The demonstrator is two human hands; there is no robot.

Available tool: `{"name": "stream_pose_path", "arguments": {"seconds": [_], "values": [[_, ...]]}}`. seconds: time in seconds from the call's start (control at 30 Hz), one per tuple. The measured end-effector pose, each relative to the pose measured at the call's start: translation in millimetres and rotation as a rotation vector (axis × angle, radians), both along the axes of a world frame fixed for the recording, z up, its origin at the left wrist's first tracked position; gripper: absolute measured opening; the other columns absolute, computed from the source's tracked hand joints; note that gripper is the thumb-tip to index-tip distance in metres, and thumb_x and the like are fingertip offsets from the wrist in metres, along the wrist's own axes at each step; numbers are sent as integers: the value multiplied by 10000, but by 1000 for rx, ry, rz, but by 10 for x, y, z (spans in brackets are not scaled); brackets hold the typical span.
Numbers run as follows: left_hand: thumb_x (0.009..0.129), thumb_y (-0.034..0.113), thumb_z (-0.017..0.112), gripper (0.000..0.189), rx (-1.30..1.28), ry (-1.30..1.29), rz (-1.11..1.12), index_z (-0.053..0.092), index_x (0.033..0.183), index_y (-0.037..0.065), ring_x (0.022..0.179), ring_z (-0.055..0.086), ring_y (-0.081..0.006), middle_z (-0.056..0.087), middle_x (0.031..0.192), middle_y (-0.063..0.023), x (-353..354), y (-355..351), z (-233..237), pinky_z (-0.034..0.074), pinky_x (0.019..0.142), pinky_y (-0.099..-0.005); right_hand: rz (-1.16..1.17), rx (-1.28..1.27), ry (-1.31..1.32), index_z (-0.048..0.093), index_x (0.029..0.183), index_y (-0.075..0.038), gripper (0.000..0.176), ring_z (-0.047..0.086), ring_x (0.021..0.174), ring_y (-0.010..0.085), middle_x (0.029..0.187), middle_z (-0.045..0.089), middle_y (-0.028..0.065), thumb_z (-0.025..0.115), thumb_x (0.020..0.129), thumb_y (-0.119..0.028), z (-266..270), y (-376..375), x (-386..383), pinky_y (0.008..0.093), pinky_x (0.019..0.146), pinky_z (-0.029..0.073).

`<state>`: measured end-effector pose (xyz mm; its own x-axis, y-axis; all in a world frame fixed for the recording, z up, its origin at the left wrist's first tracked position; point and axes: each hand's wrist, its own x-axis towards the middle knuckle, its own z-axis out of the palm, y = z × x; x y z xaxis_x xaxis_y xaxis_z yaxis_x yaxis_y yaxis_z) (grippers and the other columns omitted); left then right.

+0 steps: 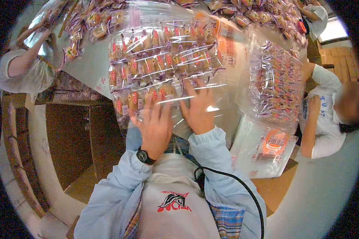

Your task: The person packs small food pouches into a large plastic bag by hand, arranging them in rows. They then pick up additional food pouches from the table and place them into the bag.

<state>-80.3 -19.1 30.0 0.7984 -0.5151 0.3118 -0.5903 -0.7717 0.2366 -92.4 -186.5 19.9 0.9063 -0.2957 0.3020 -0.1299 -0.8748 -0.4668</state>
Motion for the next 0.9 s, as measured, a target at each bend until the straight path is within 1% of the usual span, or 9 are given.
{"name": "stream_pose_path", "arguments": {"seconds": [0.1, 0.3, 0.4, 0.5, 0.57, 0.7, 0.8, 0.87, 0.9], "values": [[874, 170, 677, 474, -34, -16, 45, 665, 1347, 138, 1380, 496, -257, 607, 1425, -2, 75, 6, -56, 90, 1155, -766, -18, -17, 34, 632, 1302, -36, 524, 545, 1187, 416, 1323, 556, 214, 798, 822, -163, 133, 53, -64, 474, 1002, 467], [850, 132, 692, 497, -181, 35, -2, 673, 1346, 149, 1335, 534, -259, 675, 1316, 29, 131, 99, 53, 83, 1160, -781, 13, 182, -71, 634, 1257, -31, 471, 555, 1180, 411, 1249, 559, 201, 762, 804, -53, 41, 38, -177, 455, 998, 472], [835, 111, 697, 503, -228, 38, -4, 684, 1335, 163, 1319, 550, -257, 691, 1285, 43, 136, 105, 34, 74, 1163, -791, 109, 264, -94, 637, 1248, -35, 464, 563, 1168, 407, 1234, 557, 199, 751, 798, -18, -42, 25, -238, 459, 1003, 464], [825, 94, 701, 492, -213, 3, -55, 700, 1311, 173, 1327, 554, -248, 700, 1281, 43, 133, 127, -17, 65, 1162, -802, 141, 373, -120, 644, 1303, -110, 541, 556, 1239, 420, 1388, 531, 223, 731, 777, -19, -77, 94, -180, 477, 1036, 469], [820, 76, 698, 485, -208, 14, -83, 710, 1295, 177, 1341, 554, -242, 704, 1287, 41, 137, 138, -6, 58, 1155, -816, 174, 323, -69, 616, 1377, -128, 594, 541, 1280, 431, 1428, 515, 224, 727, 802, -28, -1, 184, -130, 484, 1056, 466], [821, 26, 684, 461, -269, 33, -125, 711, 1268, 133, 1357, 556, -254, 698, 1321, 5, 156, 143, -34, 141, 1204, -729, 247, 347, -63, 563, 1475, -153, 650, 549, 1281, 438, 1451, 505, 216, 733, 852, -80, 63, 199, -98, 478, 1019, 504], [820, 1, 681, 440, -329, 58, -167, 711, 1249, 95, 1356, 557, -286, 694, 1330, -43, 213, 169, -27, 237, 1217, -641, 239, 415, -95, 557, 1472, -151, 617, 570, 1244, 446, 1445, 498, 238, 740, 883, -122, 46, 204, -99, 468, 974, 531], [809, -8, 690, 439, -284, 36, -188, 709, 1240, 74, 1352, 560, -311, 693, 1330, -73, 221, 185, 49, 318, 1201, -586, 123, 411, -122, 561, 1441, -70, 620, 608, 1190, 431, 1391, 518, 242, 775, 859, -83, -6, 227, -118, 449, 928, 542], [801, -15, 695, 433, -324, 21, -214, 712, 1226, 70, 1346, 564, -319, 692, 1334, -78, 202, 217, 31, 342, 1185, -587, 64, 407, -138, 563, 1426, -29, 623, 626, 1163, 423, 1363, 528, 244, 793, 848, -64, -49, 226, -122, 439, 905, 547]]}}
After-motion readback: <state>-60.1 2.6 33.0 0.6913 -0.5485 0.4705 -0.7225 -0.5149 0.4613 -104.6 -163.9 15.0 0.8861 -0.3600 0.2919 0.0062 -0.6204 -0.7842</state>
